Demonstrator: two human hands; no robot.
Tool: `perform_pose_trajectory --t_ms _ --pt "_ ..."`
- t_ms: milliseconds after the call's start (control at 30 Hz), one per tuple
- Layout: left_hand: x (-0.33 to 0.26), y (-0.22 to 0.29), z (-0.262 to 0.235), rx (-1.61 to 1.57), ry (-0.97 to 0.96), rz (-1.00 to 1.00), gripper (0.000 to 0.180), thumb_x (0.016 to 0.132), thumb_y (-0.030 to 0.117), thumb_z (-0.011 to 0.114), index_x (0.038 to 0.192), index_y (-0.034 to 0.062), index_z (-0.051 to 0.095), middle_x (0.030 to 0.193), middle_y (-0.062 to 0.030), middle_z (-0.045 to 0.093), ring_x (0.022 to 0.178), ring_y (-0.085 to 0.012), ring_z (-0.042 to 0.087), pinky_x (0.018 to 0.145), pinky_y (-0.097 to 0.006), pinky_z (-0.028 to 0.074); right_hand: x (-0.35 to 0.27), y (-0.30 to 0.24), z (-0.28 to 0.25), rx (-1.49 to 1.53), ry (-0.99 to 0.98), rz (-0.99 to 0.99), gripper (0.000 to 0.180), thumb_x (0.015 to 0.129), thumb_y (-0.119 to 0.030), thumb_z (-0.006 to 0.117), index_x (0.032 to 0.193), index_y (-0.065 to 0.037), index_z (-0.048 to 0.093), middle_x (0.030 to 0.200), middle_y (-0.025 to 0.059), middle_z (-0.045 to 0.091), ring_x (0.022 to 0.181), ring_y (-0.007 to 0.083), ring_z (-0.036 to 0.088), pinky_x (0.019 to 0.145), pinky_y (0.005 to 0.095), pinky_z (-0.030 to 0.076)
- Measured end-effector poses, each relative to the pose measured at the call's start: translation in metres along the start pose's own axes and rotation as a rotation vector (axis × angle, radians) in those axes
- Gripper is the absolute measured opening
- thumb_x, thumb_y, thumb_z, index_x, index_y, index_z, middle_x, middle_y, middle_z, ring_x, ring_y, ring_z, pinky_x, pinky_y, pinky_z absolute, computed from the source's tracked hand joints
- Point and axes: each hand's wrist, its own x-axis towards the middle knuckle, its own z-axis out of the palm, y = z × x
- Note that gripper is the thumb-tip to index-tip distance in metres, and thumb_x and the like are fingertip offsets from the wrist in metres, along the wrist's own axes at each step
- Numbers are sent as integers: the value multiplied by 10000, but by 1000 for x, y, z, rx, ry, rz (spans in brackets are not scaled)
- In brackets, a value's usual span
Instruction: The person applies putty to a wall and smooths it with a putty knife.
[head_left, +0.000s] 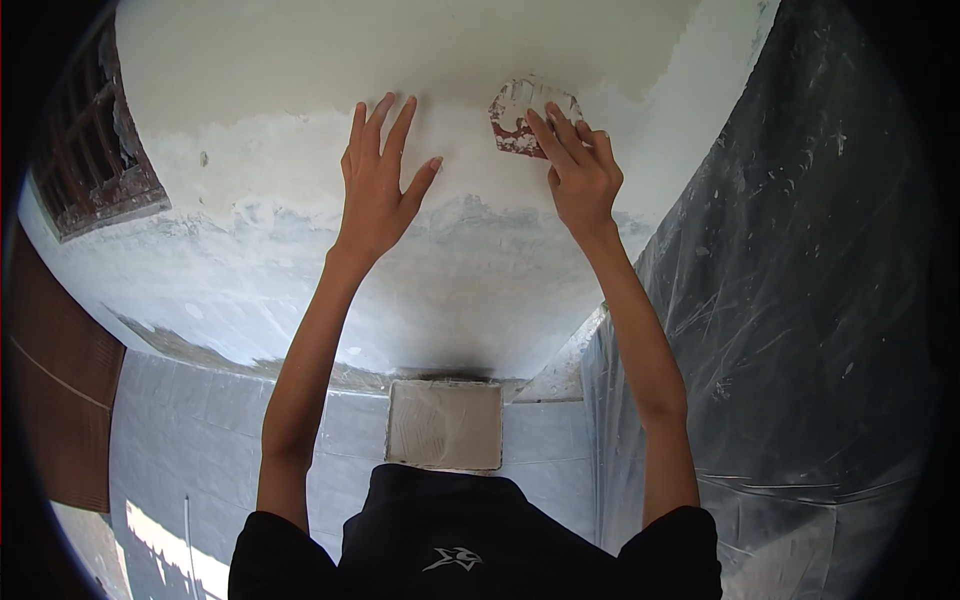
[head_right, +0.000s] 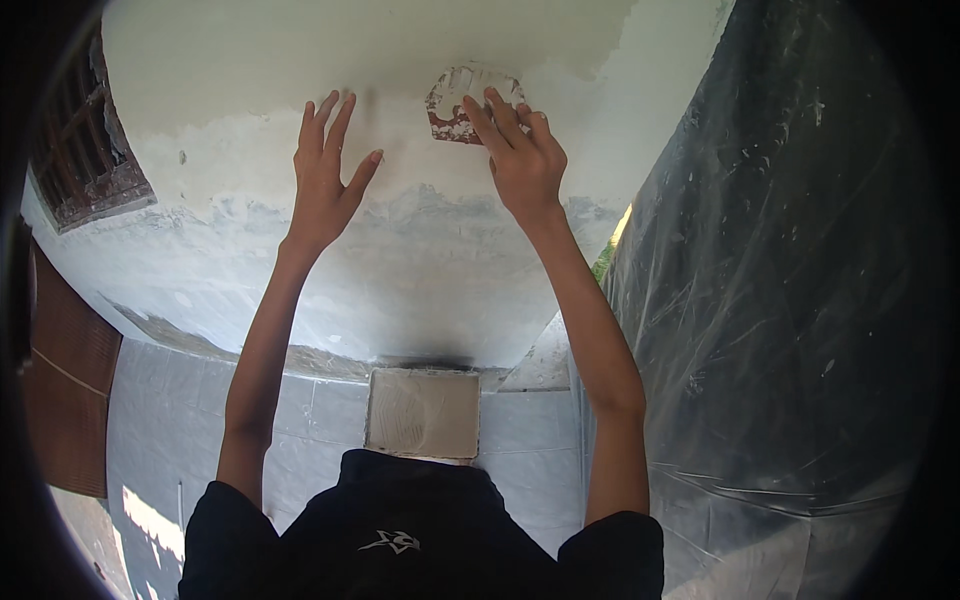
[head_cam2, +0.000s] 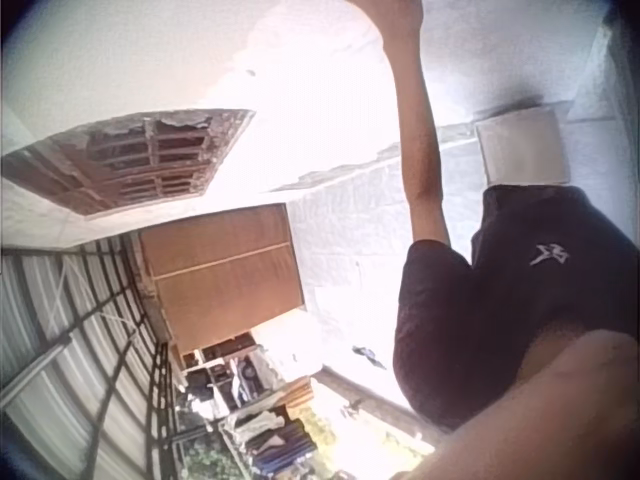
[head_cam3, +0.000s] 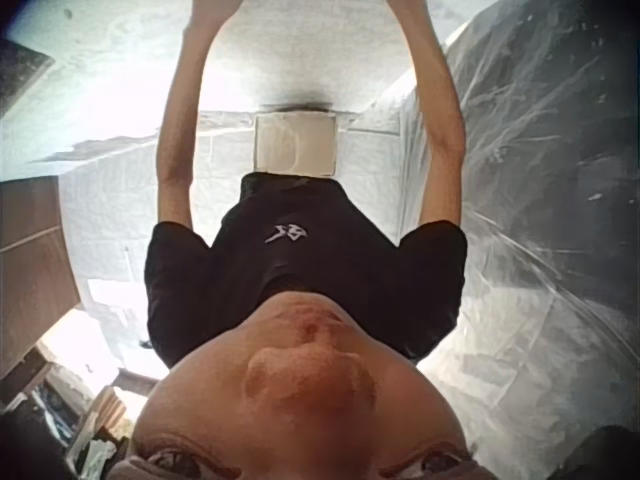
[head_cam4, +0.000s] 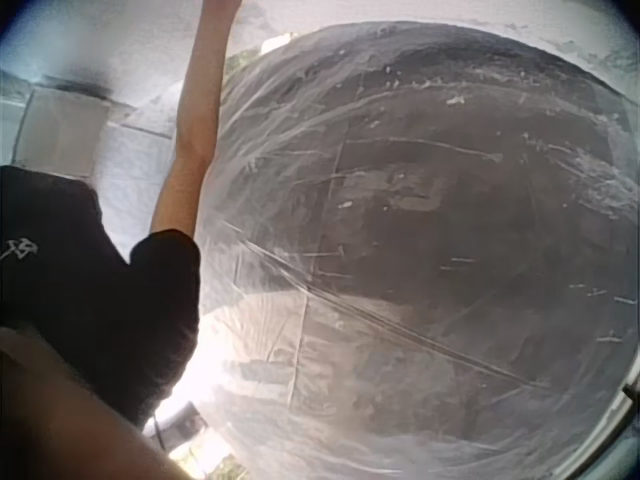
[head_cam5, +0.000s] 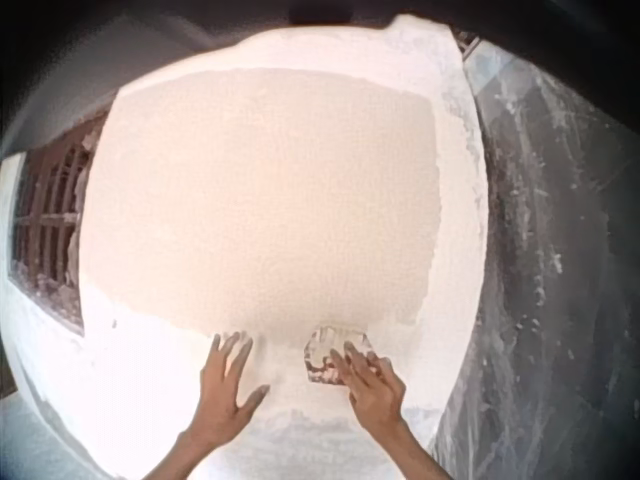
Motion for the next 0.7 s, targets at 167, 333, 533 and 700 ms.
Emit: perform_pose_trajectory --t_ms 167,333,533,700 --pt "0 -7 0 18 21 14 662 958 309 638 1530 168 335 1568 -142 269 1478 -415 151 1136 -560 229 -32 -12 -7 145 -74 48 455 719 52 719 1113 -173 747 1085 24 734 721 186 575 694 283 576" --pt "3 -1 0 -15 47 10 661 956 310 641 1527 169 340 1559 -151 273 1470 -423 157 1133 -575 226 -9 -1 -3 46 -13 -19 426 743 35 713 1109 -179 750 1091 19 734 738 177 590 726 275 575" --pt "-3 -5 -2 4 37 -10 663 952 294 645 1527 170 339 1554 -154 277 1462 -426 165 1129 -582 228 -18 -5 -17 98 -13 10 392 761 28 717 1098 -168 756 1103 33 732 708 165 574 733 258 574" --pt "-6 5 1 -18 40 2 651 952 285 643 1523 177 348 1556 -151 274 1463 -427 160 1130 -581 226 -22 18 -8 -5 -31 2 441 712 46 716 1091 -176 762 1078 28 740 704 167 568 728 272 579"
